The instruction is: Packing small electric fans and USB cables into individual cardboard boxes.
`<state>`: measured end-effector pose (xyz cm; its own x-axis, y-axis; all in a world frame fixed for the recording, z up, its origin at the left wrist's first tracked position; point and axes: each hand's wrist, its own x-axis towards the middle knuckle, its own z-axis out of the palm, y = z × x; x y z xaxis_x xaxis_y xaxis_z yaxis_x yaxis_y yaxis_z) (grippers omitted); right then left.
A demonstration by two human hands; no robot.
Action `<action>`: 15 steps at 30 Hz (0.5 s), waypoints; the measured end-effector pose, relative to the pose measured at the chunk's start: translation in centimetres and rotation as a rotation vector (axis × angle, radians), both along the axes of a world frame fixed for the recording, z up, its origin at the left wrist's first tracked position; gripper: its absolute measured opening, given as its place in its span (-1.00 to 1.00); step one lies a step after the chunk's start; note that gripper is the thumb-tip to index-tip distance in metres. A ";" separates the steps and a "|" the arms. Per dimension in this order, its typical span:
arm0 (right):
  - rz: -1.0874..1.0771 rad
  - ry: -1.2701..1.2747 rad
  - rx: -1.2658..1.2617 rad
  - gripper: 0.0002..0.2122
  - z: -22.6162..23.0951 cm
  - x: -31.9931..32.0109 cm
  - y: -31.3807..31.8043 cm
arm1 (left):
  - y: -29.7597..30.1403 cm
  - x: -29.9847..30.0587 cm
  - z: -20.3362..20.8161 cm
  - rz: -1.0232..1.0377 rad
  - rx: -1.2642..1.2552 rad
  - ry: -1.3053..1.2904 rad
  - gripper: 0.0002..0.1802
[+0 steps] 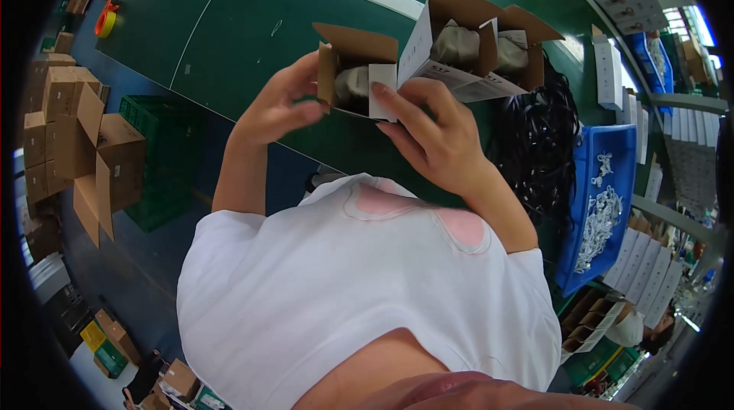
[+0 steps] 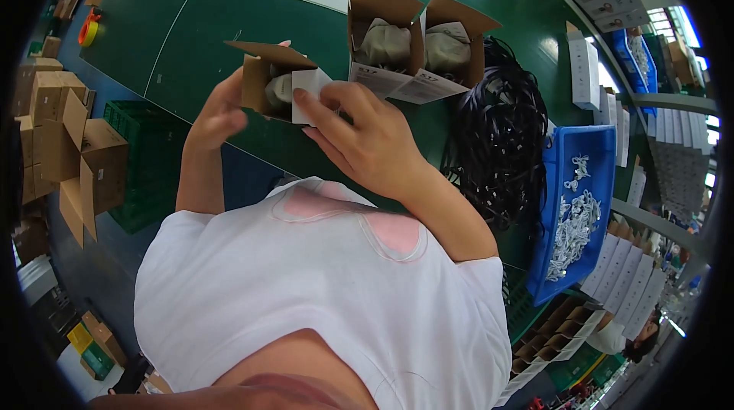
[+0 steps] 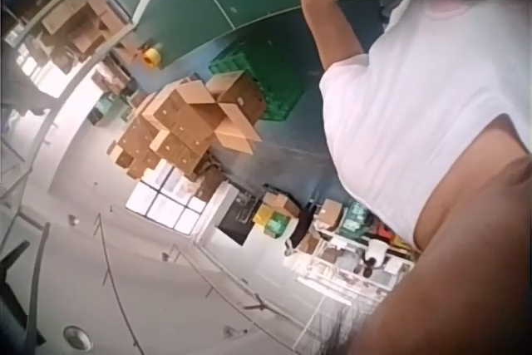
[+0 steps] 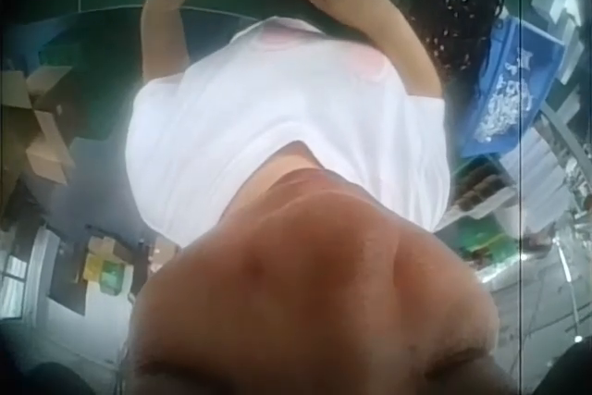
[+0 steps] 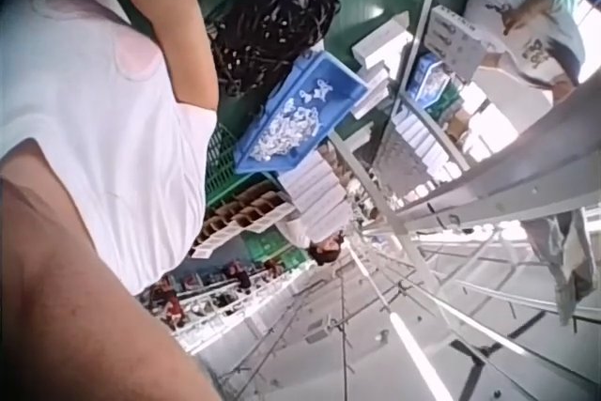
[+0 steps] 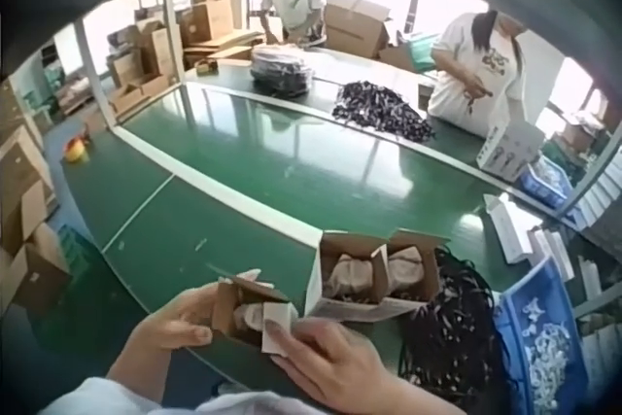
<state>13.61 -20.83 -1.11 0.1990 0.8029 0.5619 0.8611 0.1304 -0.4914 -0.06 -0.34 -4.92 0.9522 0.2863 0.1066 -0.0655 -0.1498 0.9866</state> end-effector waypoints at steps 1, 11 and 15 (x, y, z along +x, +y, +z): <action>-0.006 0.003 -0.002 -0.63 -0.1 -0.1 0.1 | 0.2 0.2 0.3 0.038 -0.157 0.012 -0.38; -0.080 0.149 0.123 -0.56 -1.9 -0.8 -0.2 | -1.5 2.8 -0.5 0.074 -0.122 -0.368 -0.56; -0.080 0.301 0.179 -0.49 -2.1 -1.1 -0.2 | -1.2 1.8 -0.1 -0.079 0.117 -0.491 -0.55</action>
